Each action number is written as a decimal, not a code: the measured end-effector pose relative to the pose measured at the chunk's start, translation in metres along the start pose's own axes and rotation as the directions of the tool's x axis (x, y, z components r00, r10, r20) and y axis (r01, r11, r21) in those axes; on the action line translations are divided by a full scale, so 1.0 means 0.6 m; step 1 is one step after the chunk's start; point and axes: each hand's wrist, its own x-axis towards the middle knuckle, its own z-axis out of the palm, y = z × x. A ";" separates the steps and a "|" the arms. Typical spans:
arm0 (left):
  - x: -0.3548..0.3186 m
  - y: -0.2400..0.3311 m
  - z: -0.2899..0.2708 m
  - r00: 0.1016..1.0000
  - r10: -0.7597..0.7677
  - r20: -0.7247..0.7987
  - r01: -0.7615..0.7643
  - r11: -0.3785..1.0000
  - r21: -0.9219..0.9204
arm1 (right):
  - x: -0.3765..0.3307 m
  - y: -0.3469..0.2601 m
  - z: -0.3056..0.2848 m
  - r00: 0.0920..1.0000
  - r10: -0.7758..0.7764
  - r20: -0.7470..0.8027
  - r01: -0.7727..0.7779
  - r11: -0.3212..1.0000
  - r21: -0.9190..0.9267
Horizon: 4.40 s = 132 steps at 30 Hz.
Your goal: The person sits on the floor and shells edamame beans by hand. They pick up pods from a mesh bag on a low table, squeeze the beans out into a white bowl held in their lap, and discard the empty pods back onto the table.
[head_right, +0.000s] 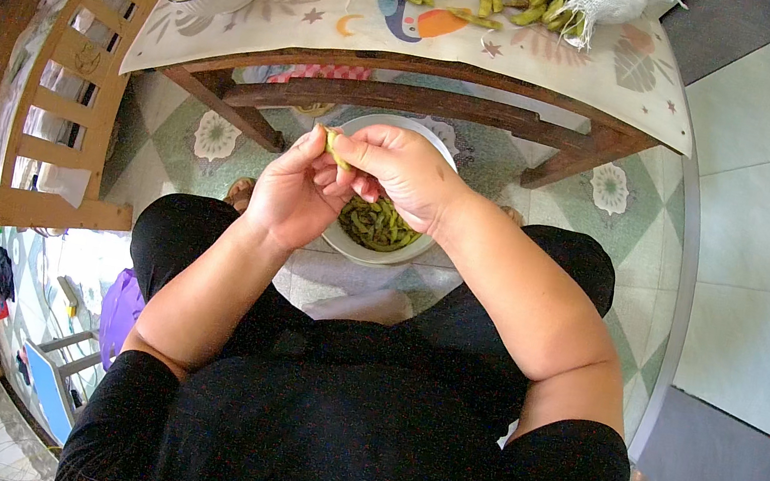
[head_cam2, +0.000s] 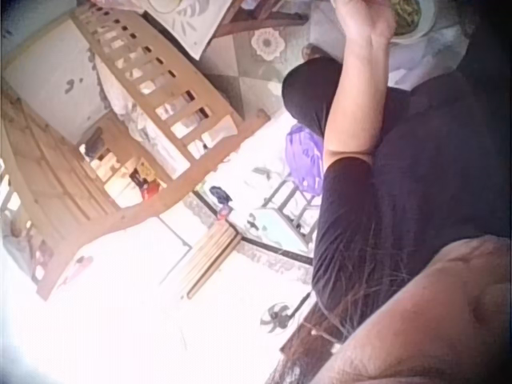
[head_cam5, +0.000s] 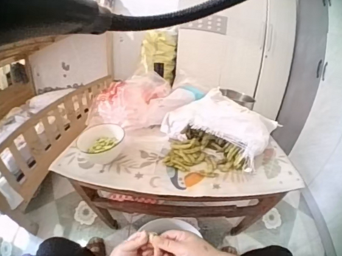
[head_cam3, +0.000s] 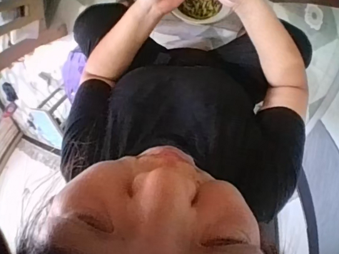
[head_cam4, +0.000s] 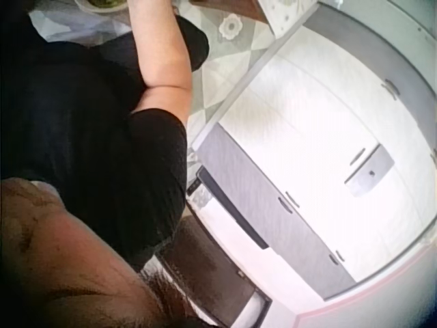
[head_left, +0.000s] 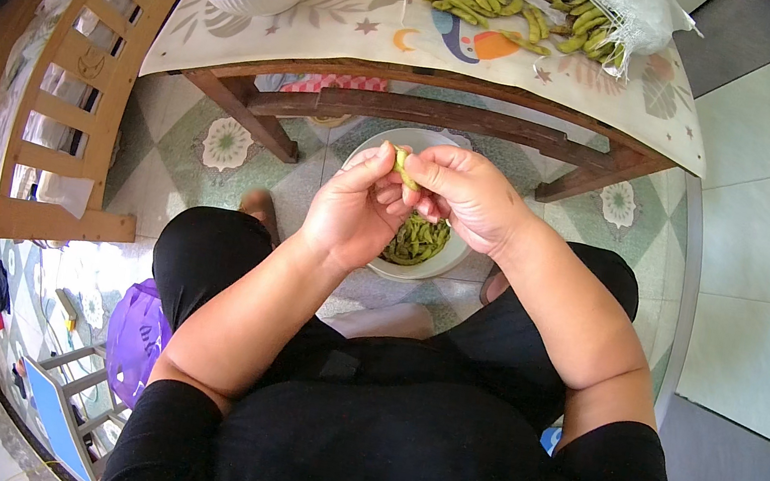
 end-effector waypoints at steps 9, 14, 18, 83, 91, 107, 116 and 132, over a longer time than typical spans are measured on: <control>0.010 -0.022 -0.024 0.996 -0.014 -0.083 0.004 0.992 -0.124 | 0.011 0.026 0.001 0.889 -0.427 -0.166 0.273 0.785 -0.555; 0.012 -0.021 -0.006 0.969 -0.024 -0.244 0.005 0.997 -0.077 | 0.008 0.017 0.002 0.740 -0.670 -0.057 0.174 0.272 -0.946; 0.015 -0.018 -0.026 0.984 -0.048 -0.173 0.033 0.995 -0.089 | 0.013 0.020 -0.008 0.870 -0.430 -0.242 0.214 0.771 -0.600; 0.002 -0.030 -0.001 0.968 0.030 -0.247 -0.027 0.999 0.019 | 0.005 0.020 0.016 0.740 -0.671 -0.038 0.214 0.288 -0.933; 0.008 -0.025 -0.009 0.942 -0.079 -0.326 0.026 0.986 -0.163 | 0.009 0.024 0.003 0.760 -0.628 -0.164 0.229 0.496 -0.838; 0.010 -0.026 -0.018 0.855 -0.109 -0.507 0.091 0.994 -0.060 | 0.015 -0.146 -0.095 0.410 -0.895 0.175 -0.199 -0.275 -0.941; 0.005 -0.019 -0.028 0.875 -0.130 -0.466 0.136 0.990 -0.021 | 0.047 -0.161 -0.113 0.380 -0.909 0.171 -0.272 -0.286 -0.919; -0.022 0.017 0.035 0.952 0.271 -0.141 -0.147 0.811 0.567 | -0.011 -0.062 0.031 0.932 -0.358 -0.050 0.293 0.830 -0.475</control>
